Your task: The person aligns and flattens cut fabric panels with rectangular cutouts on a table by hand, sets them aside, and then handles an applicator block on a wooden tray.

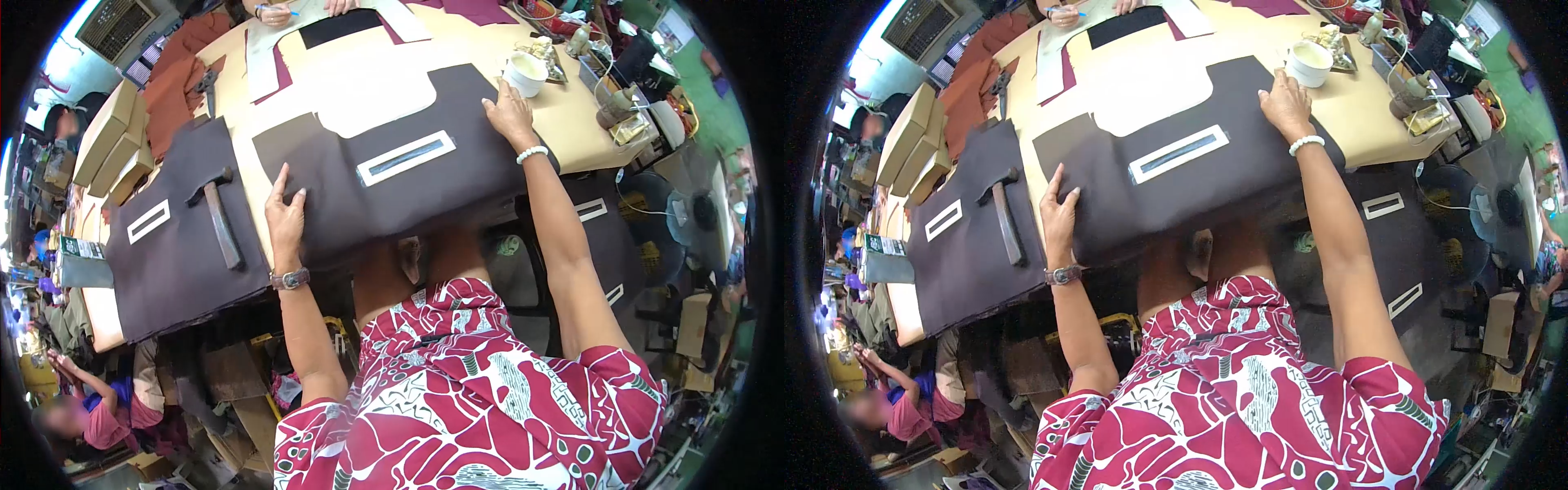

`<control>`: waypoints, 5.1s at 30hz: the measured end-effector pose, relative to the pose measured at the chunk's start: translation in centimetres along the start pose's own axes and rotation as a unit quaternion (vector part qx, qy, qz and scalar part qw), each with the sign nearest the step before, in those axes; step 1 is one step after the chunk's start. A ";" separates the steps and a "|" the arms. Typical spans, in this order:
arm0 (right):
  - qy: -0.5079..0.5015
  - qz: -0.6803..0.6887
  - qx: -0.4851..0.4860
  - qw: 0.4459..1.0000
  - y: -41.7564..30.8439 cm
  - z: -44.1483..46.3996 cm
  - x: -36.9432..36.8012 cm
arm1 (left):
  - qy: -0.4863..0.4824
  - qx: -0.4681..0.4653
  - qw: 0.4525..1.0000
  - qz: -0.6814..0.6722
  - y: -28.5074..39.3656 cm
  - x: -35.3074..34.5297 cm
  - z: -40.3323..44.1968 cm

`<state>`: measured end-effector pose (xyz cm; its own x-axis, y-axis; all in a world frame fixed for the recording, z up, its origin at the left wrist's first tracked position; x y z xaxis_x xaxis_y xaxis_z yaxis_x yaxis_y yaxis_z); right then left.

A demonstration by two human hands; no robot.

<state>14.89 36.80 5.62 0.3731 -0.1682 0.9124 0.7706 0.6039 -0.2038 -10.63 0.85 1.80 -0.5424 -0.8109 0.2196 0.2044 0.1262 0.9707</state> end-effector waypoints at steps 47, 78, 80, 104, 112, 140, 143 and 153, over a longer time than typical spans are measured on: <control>0.112 -0.092 -0.361 0.921 44.0 -40.5 28.0 | -0.589 -0.132 0.797 0.013 8.1 -34.3 -31.7; 0.264 0.178 0.074 0.945 12.8 2.2 8.0 | -0.518 0.077 0.837 0.162 -2.1 -31.2 -22.4; 0.234 0.168 -0.019 0.957 14.5 8.1 5.7 | -0.503 0.107 0.849 0.124 -1.5 -29.5 -21.7; -0.001 0.547 0.136 0.826 -3.3 13.5 11.2 | -0.345 -0.048 0.936 -0.056 8.0 -17.9 -14.3; -0.221 0.535 0.280 0.765 -24.4 0.0 0.9 | 0.134 -0.127 0.981 0.067 10.1 -2.6 -7.9; -0.014 0.000 0.391 0.920 -33.0 -9.9 -3.0 | -0.109 -0.033 0.991 -0.065 1.4 2.7 1.3; -0.050 0.027 0.391 0.918 -32.4 -9.3 -2.5 | -0.097 -0.038 0.994 0.021 1.6 2.3 1.5; -0.089 -0.064 0.426 0.898 -32.1 -9.0 -3.3 | -0.088 0.016 0.993 -0.083 0.5 1.9 1.6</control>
<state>-6.41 10.97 5.97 0.1629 -0.1961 0.9669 0.0987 0.9784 0.1818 -12.85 0.32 2.84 -0.7009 -0.7101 0.0676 0.0755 0.0204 0.9969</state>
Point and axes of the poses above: each hand's wrist, its own z-axis towards the middle knuckle, its own x-axis out of the back of the hand, y = z × x, the point moved 8 cm from there along z, towards the middle knuckle, and after that the axes turned 7 degrees about x, right-handed, at the moved point
